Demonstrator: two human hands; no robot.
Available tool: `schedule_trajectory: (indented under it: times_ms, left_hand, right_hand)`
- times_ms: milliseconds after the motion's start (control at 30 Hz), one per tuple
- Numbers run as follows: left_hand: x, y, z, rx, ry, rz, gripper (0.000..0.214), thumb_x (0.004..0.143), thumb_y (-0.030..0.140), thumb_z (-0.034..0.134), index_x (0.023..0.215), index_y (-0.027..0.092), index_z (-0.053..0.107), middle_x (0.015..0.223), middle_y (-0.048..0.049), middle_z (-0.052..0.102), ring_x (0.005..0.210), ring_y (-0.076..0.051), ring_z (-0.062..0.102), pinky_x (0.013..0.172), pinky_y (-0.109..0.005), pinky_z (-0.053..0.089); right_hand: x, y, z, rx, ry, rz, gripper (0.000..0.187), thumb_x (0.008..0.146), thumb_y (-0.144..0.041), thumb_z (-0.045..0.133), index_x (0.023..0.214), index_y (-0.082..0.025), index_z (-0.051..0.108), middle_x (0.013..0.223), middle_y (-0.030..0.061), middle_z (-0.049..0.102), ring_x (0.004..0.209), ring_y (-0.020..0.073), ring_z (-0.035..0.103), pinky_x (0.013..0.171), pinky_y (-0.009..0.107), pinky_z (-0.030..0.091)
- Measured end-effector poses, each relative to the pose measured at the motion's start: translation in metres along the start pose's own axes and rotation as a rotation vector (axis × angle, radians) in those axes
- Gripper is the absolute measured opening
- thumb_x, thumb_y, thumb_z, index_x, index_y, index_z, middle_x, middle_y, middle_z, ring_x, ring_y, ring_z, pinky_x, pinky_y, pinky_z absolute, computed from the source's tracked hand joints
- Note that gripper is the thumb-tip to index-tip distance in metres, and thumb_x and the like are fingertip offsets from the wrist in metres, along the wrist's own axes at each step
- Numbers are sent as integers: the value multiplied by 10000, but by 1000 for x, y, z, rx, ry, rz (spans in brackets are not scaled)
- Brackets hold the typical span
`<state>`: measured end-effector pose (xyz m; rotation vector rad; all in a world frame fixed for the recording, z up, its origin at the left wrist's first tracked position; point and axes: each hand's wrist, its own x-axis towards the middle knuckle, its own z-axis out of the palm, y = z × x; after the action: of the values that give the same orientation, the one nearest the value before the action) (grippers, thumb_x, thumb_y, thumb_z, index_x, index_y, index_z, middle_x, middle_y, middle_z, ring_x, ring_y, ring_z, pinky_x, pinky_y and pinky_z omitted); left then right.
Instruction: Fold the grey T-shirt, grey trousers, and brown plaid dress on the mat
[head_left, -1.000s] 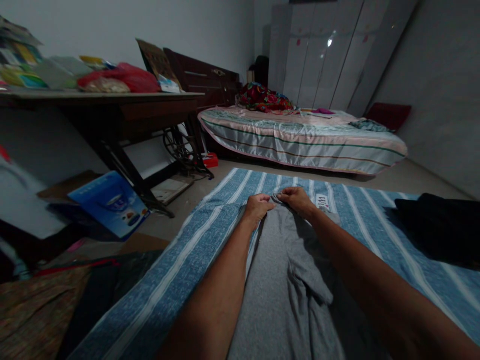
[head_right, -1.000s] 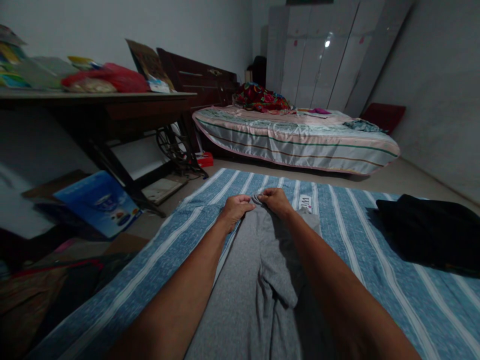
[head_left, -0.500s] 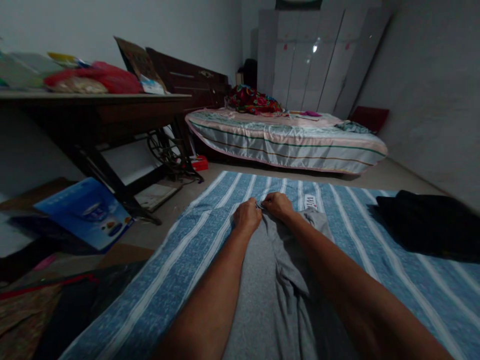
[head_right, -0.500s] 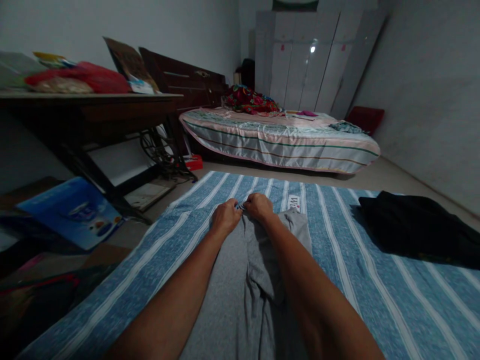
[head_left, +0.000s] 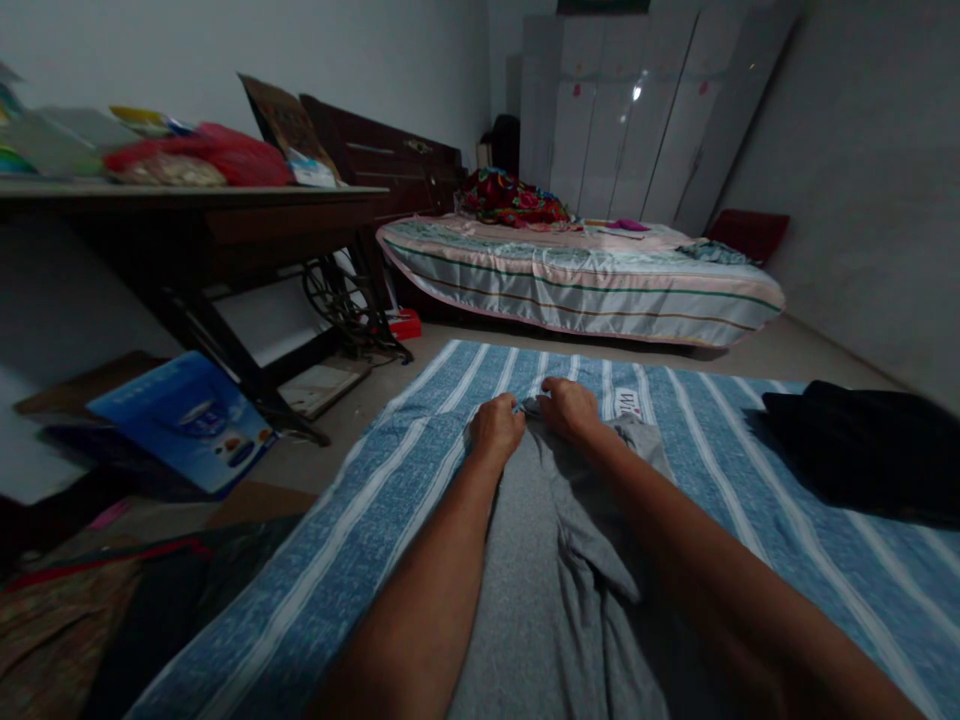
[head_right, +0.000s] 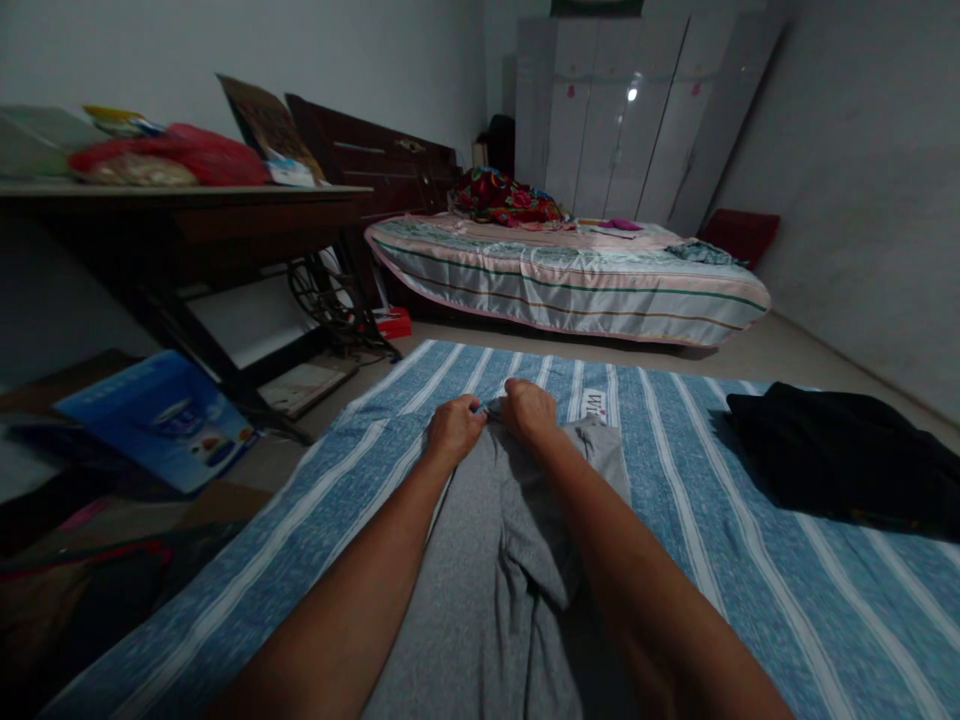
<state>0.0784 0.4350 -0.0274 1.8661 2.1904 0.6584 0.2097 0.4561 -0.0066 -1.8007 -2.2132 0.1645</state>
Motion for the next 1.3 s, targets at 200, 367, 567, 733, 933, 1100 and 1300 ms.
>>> schedule_trajectory:
  times_ms: [200,367,567,733,933,1100,1300]
  left_hand:
    - [4,-3,-2,-96,-12,-33,205,807,306,638,989,246,713,983,-44,743,935,-189,670,752,-236,466]
    - [6,-4,-4,-150,-20,-47,163,791,269,637,917,225,729,917,-48,747,875,-186,674,717,-235,463]
    - [8,-6,-1,-185,-17,-51,154,780,233,628,895,227,731,910,-39,748,873,-175,673,730,-228,458]
    - [11,-7,-1,-208,-26,-52,149,761,229,642,881,235,730,870,-27,748,847,-175,677,707,-223,460]
    - [14,-6,-4,-211,-35,-28,139,753,215,658,876,228,721,892,-32,752,872,-177,673,727,-222,463]
    - [13,-6,-6,-198,-38,-25,157,759,208,647,898,228,719,913,-41,752,890,-184,672,725,-223,462]
    - [12,-6,-4,-192,-36,-44,158,761,207,644,897,233,721,929,-38,752,875,-179,672,720,-225,458]
  right_hand:
    - [-20,0,-12,-113,-41,-106,294,924,-344,451,1030,-208,690,1021,109,706,965,241,652,739,289,445]
    - [-22,3,-15,-130,-33,-101,295,910,-353,470,1000,-197,703,990,110,716,952,245,657,708,280,432]
    - [-12,0,-18,-60,-121,-32,298,855,-403,574,995,-176,707,991,139,711,957,294,649,745,330,434]
    - [-18,-11,-12,-111,-95,-18,262,858,-308,581,1022,-133,687,1023,186,691,1000,310,631,875,402,400]
    - [-31,-28,-5,-174,-17,-48,315,945,-207,396,1050,-128,682,1077,194,662,1019,309,601,926,467,339]
    - [-33,-31,-8,-180,9,-66,339,945,-212,370,1028,-134,690,1075,184,655,1017,295,589,865,423,366]
    - [-29,-20,-14,-186,7,-82,296,922,-226,411,1004,-158,687,1053,137,680,979,257,627,819,355,390]
